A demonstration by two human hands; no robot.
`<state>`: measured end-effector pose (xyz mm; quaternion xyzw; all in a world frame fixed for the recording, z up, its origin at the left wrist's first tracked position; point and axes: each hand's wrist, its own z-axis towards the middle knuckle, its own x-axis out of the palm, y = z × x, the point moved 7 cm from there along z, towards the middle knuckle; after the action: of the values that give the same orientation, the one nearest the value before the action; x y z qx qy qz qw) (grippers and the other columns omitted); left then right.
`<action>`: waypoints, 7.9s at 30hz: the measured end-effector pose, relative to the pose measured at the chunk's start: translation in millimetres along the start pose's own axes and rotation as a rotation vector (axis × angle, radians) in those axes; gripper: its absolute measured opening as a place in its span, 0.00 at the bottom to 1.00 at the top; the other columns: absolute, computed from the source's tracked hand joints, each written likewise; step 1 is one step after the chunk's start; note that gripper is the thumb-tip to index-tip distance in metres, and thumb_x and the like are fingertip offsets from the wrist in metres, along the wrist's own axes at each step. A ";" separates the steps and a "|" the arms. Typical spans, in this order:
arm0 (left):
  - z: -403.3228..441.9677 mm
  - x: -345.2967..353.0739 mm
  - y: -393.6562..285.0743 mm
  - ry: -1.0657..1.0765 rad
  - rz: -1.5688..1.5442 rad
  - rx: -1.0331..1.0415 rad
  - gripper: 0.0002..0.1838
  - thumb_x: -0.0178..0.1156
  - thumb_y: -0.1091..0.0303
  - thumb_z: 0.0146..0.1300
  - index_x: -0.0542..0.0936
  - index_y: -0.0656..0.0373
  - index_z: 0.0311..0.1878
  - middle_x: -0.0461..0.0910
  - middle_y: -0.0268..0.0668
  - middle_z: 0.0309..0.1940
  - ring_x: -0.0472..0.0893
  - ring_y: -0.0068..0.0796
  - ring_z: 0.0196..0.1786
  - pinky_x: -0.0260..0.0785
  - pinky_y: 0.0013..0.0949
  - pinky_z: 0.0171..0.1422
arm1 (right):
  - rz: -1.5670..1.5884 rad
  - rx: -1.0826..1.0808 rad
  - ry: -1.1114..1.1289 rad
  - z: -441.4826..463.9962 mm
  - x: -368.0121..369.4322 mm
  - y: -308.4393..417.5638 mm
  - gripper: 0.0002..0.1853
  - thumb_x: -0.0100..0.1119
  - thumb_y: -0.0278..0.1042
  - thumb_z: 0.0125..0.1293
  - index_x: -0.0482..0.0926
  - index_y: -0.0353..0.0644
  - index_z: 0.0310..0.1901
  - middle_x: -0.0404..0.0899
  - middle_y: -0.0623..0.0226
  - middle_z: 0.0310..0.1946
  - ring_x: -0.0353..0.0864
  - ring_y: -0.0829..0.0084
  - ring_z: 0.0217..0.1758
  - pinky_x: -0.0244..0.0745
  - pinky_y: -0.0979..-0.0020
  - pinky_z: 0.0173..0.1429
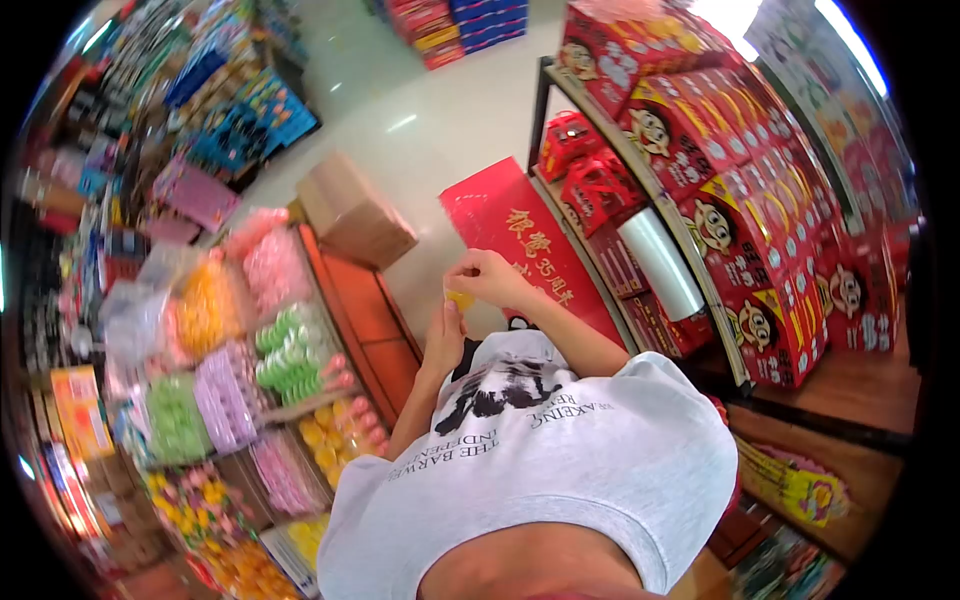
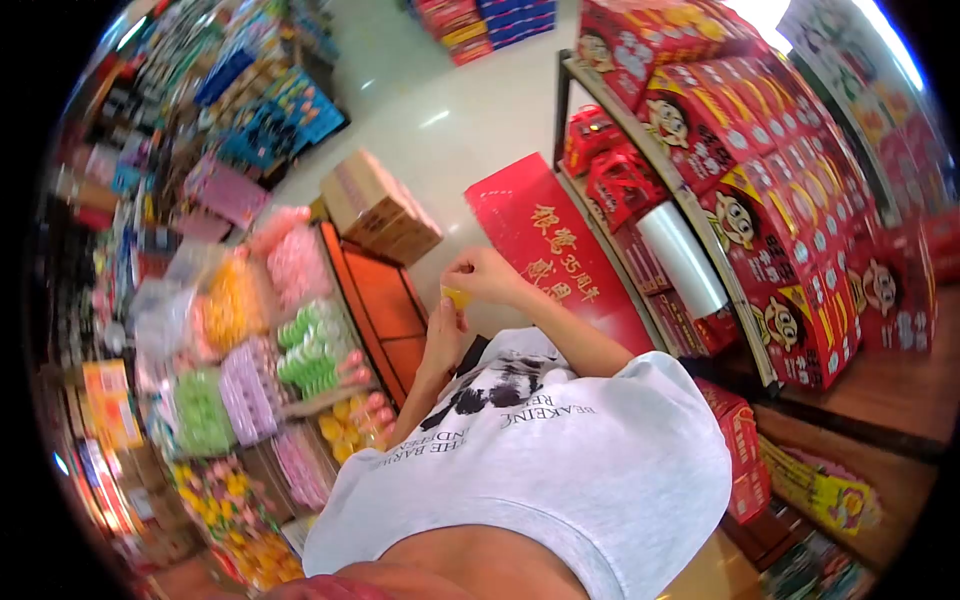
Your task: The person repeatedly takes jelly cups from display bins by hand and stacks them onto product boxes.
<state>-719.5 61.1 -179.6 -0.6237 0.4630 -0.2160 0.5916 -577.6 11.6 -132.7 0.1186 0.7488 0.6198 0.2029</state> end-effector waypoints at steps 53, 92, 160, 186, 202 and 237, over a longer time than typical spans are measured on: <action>464.2 327.5 -314.9 0.734 -0.428 0.274 0.18 0.58 0.79 0.71 0.69 0.68 0.61 0.82 0.42 0.48 0.83 0.26 0.49 0.76 0.26 0.50 | -0.496 -0.093 -1.449 67.5 -509.0 17.7 0.35 0.72 0.28 0.49 0.75 0.38 0.63 0.72 0.57 0.57 0.77 0.62 0.59 0.75 0.66 0.61; 512.2 416.8 -377.8 0.379 0.685 1.005 0.26 0.66 0.65 0.58 0.76 0.62 0.60 0.71 0.47 0.62 0.70 0.50 0.65 0.60 0.50 0.66 | -0.493 -0.069 -1.557 92.2 -637.9 -22.5 0.32 0.72 0.29 0.52 0.73 0.38 0.61 0.76 0.53 0.58 0.72 0.54 0.64 0.71 0.59 0.67; -277.4 -199.0 135.8 -1.532 -0.373 -0.345 0.29 0.61 0.62 0.70 0.66 0.68 0.67 0.74 0.42 0.59 0.74 0.30 0.60 0.67 0.33 0.65 | -0.210 -0.265 1.429 -50.4 523.2 -17.2 0.19 0.59 0.46 0.65 0.81 0.34 0.31 0.83 0.59 0.24 0.82 0.66 0.26 0.75 0.65 0.34; -376.6 -221.3 252.3 -1.490 -0.535 -0.170 0.36 0.56 0.55 0.72 0.60 0.69 0.74 0.56 0.50 0.77 0.57 0.43 0.78 0.39 0.37 0.83 | 0.045 0.338 1.201 -147.3 605.8 -90.7 0.23 0.63 0.40 0.66 0.75 0.38 0.59 0.78 0.67 0.49 0.77 0.73 0.53 0.75 0.69 0.58; -225.8 -172.9 80.1 -1.171 -0.585 0.383 0.50 0.54 0.69 0.68 0.27 0.62 0.79 0.47 0.59 0.79 0.52 0.50 0.80 0.43 0.45 0.82 | 0.244 -0.137 0.758 -59.1 387.1 35.1 0.39 0.62 0.32 0.66 0.58 0.43 0.77 0.79 0.63 0.55 0.79 0.74 0.54 0.76 0.72 0.57; 193.6 171.4 -173.1 0.216 -0.291 0.725 0.44 0.59 0.62 0.62 0.54 0.79 0.74 0.35 0.54 0.78 0.54 0.53 0.78 0.58 0.47 0.77 | 0.167 -0.424 -0.799 15.5 -218.2 -2.0 0.43 0.67 0.36 0.63 0.57 0.35 0.76 0.70 0.55 0.70 0.78 0.76 0.50 0.78 0.71 0.52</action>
<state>-423.6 0.2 -105.0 -0.4076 0.3232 -0.5108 0.6845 -376.3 -68.9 -102.7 0.3640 0.4564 0.6794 0.4446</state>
